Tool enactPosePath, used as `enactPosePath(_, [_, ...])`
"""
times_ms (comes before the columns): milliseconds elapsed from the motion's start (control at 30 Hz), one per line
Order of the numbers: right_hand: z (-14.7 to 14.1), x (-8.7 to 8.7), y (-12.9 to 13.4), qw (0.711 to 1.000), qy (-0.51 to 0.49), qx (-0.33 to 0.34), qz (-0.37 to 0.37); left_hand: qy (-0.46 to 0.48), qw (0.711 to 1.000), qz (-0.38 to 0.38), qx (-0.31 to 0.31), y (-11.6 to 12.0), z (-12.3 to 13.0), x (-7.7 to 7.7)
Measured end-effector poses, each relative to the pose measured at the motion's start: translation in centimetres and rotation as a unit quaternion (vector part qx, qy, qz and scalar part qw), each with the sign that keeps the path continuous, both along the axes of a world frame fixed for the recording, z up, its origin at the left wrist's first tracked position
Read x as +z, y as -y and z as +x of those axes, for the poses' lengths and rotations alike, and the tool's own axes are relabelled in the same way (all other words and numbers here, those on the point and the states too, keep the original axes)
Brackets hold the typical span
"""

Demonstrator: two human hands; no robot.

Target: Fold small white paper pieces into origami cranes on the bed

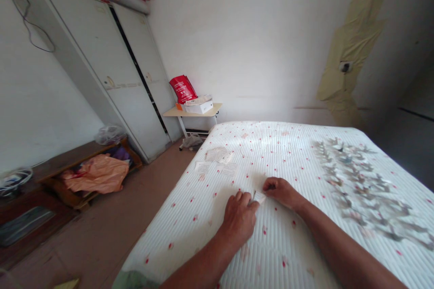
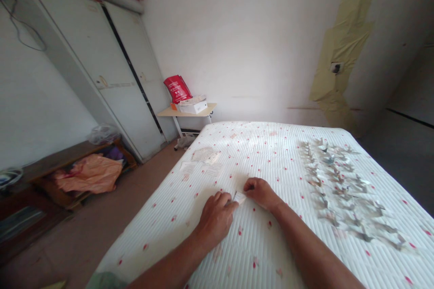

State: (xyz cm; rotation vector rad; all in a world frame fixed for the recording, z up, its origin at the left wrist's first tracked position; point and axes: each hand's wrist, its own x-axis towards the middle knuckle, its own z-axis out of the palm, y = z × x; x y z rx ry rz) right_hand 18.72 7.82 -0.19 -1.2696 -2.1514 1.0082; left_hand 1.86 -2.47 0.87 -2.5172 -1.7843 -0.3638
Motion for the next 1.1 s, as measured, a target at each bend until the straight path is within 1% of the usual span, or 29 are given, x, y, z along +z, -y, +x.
enactPosePath(67, [-0.1,0.2,0.3,1.0,0.01,-0.002,0.001,0.004,1.0,0.003,-0.002,0.0,0.0,0.0])
enactPosePath(167, [-0.5,0.6,0.9,0.997,0.055,-0.006,0.058,0.01,1.0,0.009,-0.005,0.0,0.0,0.0])
enactPosePath(233, [-0.8,0.7,1.1,0.994,0.077,0.001,0.078,0.012,1.0,0.01,-0.004,0.0,0.1,-0.1])
enactPosePath(300, [-0.8,0.7,1.1,0.993,0.086,0.006,0.08,0.014,1.0,0.011,-0.002,0.0,0.1,-0.2])
enactPosePath(367, [-0.7,0.4,1.0,0.994,0.071,0.011,0.081,0.016,1.0,0.014,-0.002,0.0,0.1,-0.3])
enactPosePath(433, [-0.4,0.0,0.9,0.995,0.032,0.027,0.092,0.021,1.0,0.019,0.001,0.0,0.1,-0.3])
enactPosePath(500, [-0.3,-0.2,1.1,0.992,0.009,0.061,0.114,0.033,0.999,0.027,0.008,-0.1,0.2,-0.3])
enactPosePath(533, [-0.3,-0.2,1.2,0.989,0.015,0.08,0.125,0.041,0.999,0.032,0.011,-0.1,0.3,-0.3])
enactPosePath(600, [-0.5,0.2,1.7,0.983,0.059,0.104,0.141,0.054,0.998,0.036,0.015,-0.3,0.5,-0.2])
enactPosePath(667, [-0.9,0.8,2.1,0.977,0.107,0.106,0.154,0.059,0.997,0.037,0.018,-0.7,0.7,-0.2])
enactPosePath(800, [-1.2,1.7,2.3,0.973,0.137,0.095,0.158,0.052,0.997,0.045,0.028,-1.5,1.1,-0.1])
enactPosePath(1000, [-0.1,1.6,1.6,0.976,0.138,0.079,0.145,0.058,0.996,0.058,0.027,-1.8,1.5,-0.1])
enactPosePath(1100, [0.4,1.8,1.3,0.976,0.147,0.084,0.135,0.062,0.996,0.059,0.017,-1.8,1.3,-0.3])
